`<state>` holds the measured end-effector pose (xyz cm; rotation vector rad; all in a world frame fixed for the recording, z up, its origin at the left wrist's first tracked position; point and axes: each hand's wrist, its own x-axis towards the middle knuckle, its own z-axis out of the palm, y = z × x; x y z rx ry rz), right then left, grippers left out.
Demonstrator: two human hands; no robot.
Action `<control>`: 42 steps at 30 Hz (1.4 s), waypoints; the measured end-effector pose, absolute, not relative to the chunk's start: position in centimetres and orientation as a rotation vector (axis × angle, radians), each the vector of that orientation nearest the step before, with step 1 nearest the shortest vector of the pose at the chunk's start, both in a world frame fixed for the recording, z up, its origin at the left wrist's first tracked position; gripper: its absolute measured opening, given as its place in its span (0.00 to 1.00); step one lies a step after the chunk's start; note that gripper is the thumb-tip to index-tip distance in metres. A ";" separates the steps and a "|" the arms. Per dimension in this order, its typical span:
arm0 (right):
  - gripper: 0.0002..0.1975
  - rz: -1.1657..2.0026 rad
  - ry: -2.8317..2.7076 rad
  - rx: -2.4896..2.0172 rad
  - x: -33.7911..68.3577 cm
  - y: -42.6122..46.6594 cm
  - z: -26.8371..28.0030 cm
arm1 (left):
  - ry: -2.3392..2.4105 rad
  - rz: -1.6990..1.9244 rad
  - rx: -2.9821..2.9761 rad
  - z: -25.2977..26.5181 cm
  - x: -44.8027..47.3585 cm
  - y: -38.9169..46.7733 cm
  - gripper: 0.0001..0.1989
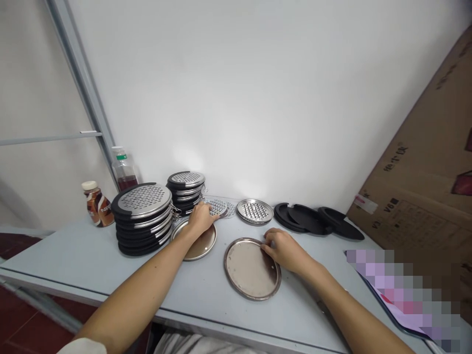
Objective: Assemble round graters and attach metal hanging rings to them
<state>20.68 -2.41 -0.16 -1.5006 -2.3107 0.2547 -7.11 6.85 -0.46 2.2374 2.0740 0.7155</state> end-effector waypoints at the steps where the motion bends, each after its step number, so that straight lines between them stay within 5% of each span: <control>1: 0.10 0.260 -2.310 -1.499 20.7 -2.5 -0.1 | 2.072 0.718 2.237 -0.4 -7.1 6.8 0.21; 15: 0.10 0.250 -2.320 -1.500 20.7 -2.6 0.1 | 2.057 0.753 2.236 -0.2 -7.1 6.7 0.13; 42: 0.10 0.276 -2.327 -1.499 20.8 -2.2 -0.5 | 1.825 1.022 2.273 -0.2 -6.5 5.7 0.11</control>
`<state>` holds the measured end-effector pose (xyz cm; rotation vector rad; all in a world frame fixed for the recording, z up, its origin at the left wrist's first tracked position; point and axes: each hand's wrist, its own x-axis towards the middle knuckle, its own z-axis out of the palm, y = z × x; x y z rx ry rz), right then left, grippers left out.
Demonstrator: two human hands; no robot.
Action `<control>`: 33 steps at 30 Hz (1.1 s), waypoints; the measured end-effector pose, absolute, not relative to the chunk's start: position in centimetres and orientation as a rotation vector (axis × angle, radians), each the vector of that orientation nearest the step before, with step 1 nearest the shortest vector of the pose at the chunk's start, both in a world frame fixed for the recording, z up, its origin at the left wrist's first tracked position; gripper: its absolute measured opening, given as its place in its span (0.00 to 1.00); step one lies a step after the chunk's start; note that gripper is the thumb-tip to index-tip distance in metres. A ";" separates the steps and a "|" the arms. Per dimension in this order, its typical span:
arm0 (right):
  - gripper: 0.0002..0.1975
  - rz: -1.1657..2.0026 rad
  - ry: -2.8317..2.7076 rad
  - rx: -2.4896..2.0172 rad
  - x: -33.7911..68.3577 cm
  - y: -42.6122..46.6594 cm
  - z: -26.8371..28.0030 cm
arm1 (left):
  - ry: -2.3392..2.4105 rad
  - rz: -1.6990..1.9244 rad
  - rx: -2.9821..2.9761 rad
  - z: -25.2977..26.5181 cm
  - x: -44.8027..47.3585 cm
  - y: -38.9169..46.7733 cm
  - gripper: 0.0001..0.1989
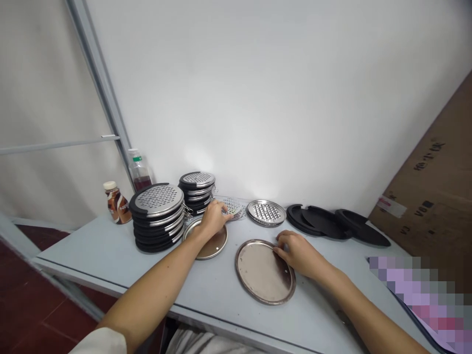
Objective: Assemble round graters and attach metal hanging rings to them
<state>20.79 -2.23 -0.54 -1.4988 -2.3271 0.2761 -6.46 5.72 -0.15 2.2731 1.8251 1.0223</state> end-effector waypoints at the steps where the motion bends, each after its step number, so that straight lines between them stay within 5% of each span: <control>1: 0.10 0.280 -2.328 -1.493 20.8 -2.2 -0.7 | 1.801 1.041 2.278 0.0 -6.3 5.5 0.11; 8: 0.12 0.320 -2.338 -1.450 21.2 -1.8 -0.2 | 1.394 1.046 2.376 2.5 -4.9 2.1 0.12; 15: 0.14 0.335 -2.189 -1.518 22.7 -0.5 0.2 | 0.732 0.601 2.385 4.3 -3.7 -2.4 0.12; 33: 0.12 0.239 -2.285 -1.473 21.9 -1.3 0.0 | 0.742 0.218 2.482 3.6 -3.4 -2.8 0.12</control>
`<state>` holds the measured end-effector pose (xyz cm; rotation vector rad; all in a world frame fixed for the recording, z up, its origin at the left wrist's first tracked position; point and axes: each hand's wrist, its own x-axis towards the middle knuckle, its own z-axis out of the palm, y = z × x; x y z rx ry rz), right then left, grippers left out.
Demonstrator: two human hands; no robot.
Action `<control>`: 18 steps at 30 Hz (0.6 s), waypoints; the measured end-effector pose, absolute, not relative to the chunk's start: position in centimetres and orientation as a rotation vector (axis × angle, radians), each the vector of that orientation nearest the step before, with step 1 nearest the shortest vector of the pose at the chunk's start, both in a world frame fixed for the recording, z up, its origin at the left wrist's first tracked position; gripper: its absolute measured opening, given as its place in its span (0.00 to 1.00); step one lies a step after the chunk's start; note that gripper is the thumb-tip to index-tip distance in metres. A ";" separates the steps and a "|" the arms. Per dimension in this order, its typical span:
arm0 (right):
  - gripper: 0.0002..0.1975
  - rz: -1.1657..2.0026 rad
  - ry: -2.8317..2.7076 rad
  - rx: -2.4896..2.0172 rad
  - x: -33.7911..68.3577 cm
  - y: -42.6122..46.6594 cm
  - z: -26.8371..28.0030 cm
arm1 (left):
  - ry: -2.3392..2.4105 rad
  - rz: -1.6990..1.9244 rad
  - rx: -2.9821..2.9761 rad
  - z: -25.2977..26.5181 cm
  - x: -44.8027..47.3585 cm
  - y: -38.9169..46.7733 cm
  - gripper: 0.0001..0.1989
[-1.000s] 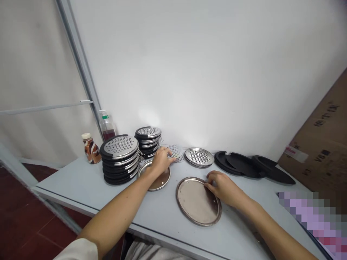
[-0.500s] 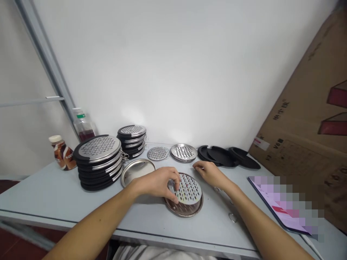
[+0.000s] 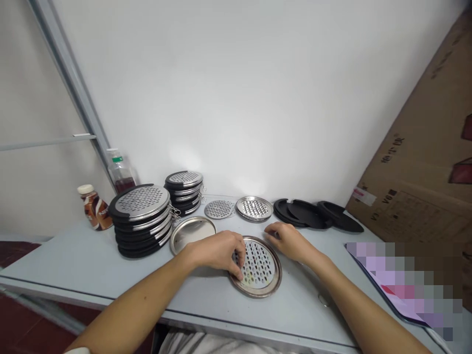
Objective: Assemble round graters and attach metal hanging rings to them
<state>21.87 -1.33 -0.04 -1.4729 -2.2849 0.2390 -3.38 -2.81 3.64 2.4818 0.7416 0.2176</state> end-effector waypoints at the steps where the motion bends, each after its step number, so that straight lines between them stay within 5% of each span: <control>1: 0.12 0.239 -2.287 -1.470 21.8 -1.3 -0.1 | 0.743 0.212 2.492 3.7 -3.3 -2.8 0.13; 18: 0.13 0.482 -2.296 -1.409 20.9 -2.5 1.1 | 0.733 0.239 2.511 3.7 -3.5 -2.5 0.14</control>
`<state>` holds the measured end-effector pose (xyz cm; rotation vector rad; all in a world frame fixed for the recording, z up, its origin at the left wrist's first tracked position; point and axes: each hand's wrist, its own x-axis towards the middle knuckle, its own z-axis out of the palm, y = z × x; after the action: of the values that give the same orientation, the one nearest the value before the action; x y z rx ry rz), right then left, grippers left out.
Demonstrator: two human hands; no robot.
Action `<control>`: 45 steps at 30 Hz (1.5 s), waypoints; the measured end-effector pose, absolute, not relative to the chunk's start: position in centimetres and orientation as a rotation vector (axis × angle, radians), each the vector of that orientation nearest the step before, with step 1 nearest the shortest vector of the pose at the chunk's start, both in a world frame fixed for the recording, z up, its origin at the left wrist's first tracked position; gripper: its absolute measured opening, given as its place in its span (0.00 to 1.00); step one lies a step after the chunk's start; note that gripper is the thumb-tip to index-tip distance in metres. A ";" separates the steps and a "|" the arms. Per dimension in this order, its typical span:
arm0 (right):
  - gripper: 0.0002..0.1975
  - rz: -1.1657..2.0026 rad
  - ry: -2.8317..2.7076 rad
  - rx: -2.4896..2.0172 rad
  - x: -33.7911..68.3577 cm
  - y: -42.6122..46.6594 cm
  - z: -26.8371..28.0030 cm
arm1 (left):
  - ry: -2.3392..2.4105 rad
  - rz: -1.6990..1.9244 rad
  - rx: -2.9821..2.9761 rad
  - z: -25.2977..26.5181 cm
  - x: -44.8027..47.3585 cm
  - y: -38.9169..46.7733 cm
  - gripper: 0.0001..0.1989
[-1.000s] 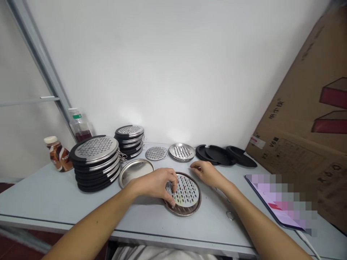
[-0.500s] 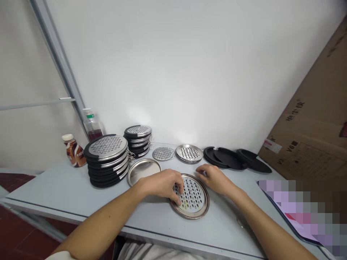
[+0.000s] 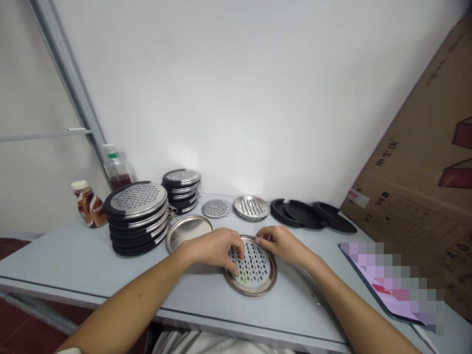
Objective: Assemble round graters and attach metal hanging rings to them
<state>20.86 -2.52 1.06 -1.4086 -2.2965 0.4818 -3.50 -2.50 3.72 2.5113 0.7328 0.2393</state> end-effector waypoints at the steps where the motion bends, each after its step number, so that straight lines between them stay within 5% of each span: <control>1: 0.13 0.490 -2.299 -1.406 20.9 -2.5 1.0 | 0.728 0.242 2.515 3.7 -3.5 -2.5 0.14; 15: 0.11 0.463 -2.331 -1.382 20.8 -2.5 0.5 | 0.785 0.383 2.502 3.9 -3.2 -2.7 0.14; 21: 0.13 0.061 -2.076 -1.495 21.9 -0.6 -1.0 | 1.070 0.581 2.512 3.4 -3.9 -1.5 0.10; 30: 0.19 -0.084 -2.217 -1.522 21.3 1.6 -1.6 | 0.866 0.135 2.554 3.8 -5.6 -0.9 0.42; 45: 0.12 -0.319 -1.944 -1.483 21.6 1.1 -1.1 | 0.823 0.142 2.553 3.3 -5.1 -1.1 0.40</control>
<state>21.65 1.05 -1.12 -1.4829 -1.9444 -0.3192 -5.08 -1.13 3.34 2.5534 0.8227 0.1419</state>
